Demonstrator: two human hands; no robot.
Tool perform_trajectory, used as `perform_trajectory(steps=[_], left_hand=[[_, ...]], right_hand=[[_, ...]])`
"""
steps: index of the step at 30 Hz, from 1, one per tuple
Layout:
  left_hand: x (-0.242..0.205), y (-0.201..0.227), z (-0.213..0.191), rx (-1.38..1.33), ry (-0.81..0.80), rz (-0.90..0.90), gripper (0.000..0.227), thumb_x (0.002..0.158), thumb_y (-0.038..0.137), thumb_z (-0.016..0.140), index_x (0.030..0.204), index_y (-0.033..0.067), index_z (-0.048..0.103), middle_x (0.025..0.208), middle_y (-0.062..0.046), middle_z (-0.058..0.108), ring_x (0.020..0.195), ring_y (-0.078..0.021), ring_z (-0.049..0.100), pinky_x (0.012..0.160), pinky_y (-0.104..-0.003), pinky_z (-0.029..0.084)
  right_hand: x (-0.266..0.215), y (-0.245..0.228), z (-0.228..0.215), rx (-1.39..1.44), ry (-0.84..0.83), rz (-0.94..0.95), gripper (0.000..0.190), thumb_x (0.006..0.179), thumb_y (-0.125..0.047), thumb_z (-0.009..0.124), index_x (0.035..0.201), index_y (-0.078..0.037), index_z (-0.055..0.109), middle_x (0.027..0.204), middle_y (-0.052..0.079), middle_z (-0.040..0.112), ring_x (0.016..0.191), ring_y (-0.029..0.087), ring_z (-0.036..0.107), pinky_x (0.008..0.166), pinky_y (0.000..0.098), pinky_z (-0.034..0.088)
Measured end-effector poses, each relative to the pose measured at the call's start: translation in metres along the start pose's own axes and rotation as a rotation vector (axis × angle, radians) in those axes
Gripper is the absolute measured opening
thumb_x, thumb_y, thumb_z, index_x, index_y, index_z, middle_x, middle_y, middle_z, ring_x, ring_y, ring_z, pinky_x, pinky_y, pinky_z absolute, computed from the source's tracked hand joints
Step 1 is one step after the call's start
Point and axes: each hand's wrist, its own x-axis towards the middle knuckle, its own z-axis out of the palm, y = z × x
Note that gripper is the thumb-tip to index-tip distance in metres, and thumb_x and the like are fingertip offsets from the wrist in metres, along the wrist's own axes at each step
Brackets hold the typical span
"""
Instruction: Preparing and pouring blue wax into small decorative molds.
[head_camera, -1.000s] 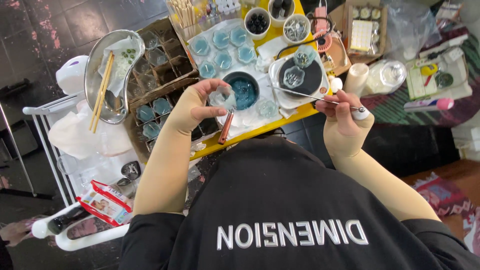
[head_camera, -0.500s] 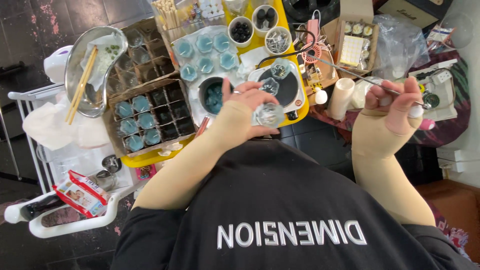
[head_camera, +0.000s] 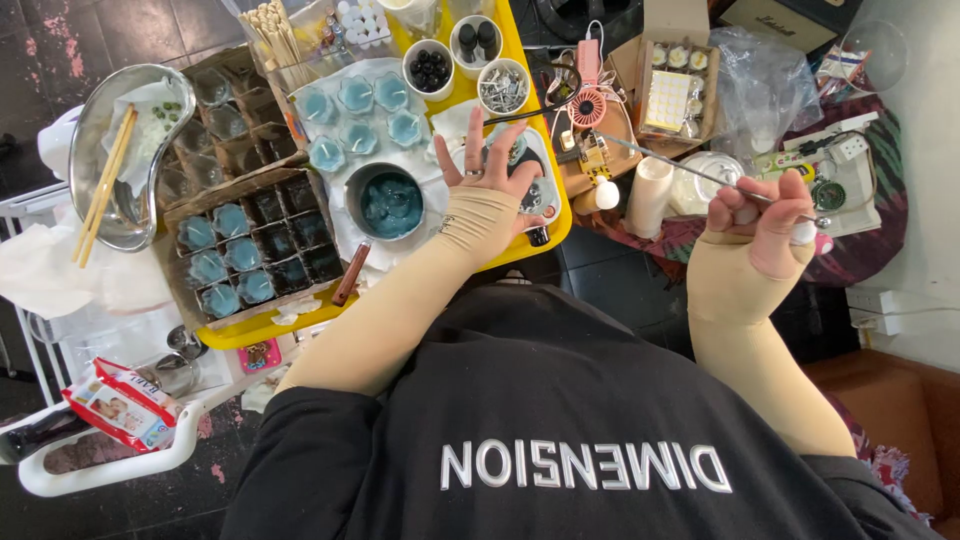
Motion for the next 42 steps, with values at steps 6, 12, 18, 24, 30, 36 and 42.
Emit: perform_trajectory(steps=[6,12,18,24,30,36,42], left_hand=[[0.000,-0.001,-0.002,0.022,-0.025,0.006,0.060,0.060,0.052,0.091,0.110,0.0264,0.069,0.159,-0.007,0.027,0.152,-0.0462,-0.003,0.112,-0.083,-0.003],[-0.001,-0.005,-0.002,0.069,-0.079,-0.036,0.060,0.066,0.052,0.090,0.117,0.0303,0.066,0.158,-0.006,0.028,0.154,-0.0458,-0.002,0.113,-0.083,-0.004],[0.006,-0.010,-0.031,-0.005,-0.009,-0.009,0.090,0.079,0.070,0.072,0.149,0.0167,0.049,0.155,-0.009,0.034,0.153,-0.0432,0.005,0.110,-0.083,-0.005],[0.039,-0.055,-0.016,-0.084,-0.072,-0.100,0.073,0.103,0.067,0.022,0.142,0.0172,0.057,0.143,-0.003,0.062,0.151,-0.0335,0.032,0.111,-0.080,-0.013],[0.055,-0.047,-0.019,-0.059,-0.238,-0.159,0.073,0.099,0.064,0.015,0.113,0.0242,0.075,0.122,-0.002,0.071,0.148,-0.0310,0.040,0.110,-0.078,-0.015],[0.046,-0.065,0.006,-0.067,-0.104,-0.109,0.072,0.102,0.066,0.021,0.118,0.0209,0.075,0.118,-0.004,0.073,0.141,-0.0354,0.044,0.106,-0.079,-0.016],[0.041,-0.064,-0.006,-0.019,-0.181,-0.197,0.067,0.101,0.064,0.025,0.113,0.0235,0.076,0.115,-0.003,0.074,0.140,-0.0369,0.045,0.108,-0.078,-0.016]], right_hand=[[0.006,0.008,-0.012,0.002,-0.055,0.014,0.048,0.106,-0.039,0.074,0.140,-0.009,0.058,0.114,0.006,0.069,0.099,0.019,0.068,0.090,0.0313,0.057],[0.008,0.012,-0.001,-0.011,-0.063,0.033,0.047,0.105,-0.039,0.073,0.139,-0.009,0.059,0.112,0.007,0.069,0.098,0.019,0.068,0.089,0.0316,0.056],[0.013,0.012,-0.003,0.003,-0.061,0.037,0.046,0.105,-0.037,0.075,0.137,-0.009,0.060,0.112,0.006,0.069,0.097,0.020,0.068,0.090,0.0323,0.056],[0.013,0.015,-0.004,0.001,-0.089,0.046,0.043,0.106,-0.037,0.075,0.134,-0.007,0.061,0.111,0.007,0.069,0.096,0.020,0.067,0.085,0.0310,0.052],[0.012,0.018,-0.005,-0.014,-0.069,0.063,0.046,0.105,-0.037,0.074,0.138,-0.009,0.061,0.111,0.007,0.069,0.097,0.021,0.068,0.089,0.0348,0.055],[0.012,0.021,-0.009,-0.009,-0.060,0.075,0.048,0.106,-0.037,0.073,0.140,-0.007,0.059,0.111,0.008,0.069,0.097,0.021,0.068,0.090,0.0357,0.055],[0.014,0.027,-0.007,-0.021,-0.081,0.085,0.049,0.106,-0.037,0.073,0.141,-0.008,0.057,0.112,0.009,0.069,0.097,0.022,0.067,0.090,0.0356,0.055]])
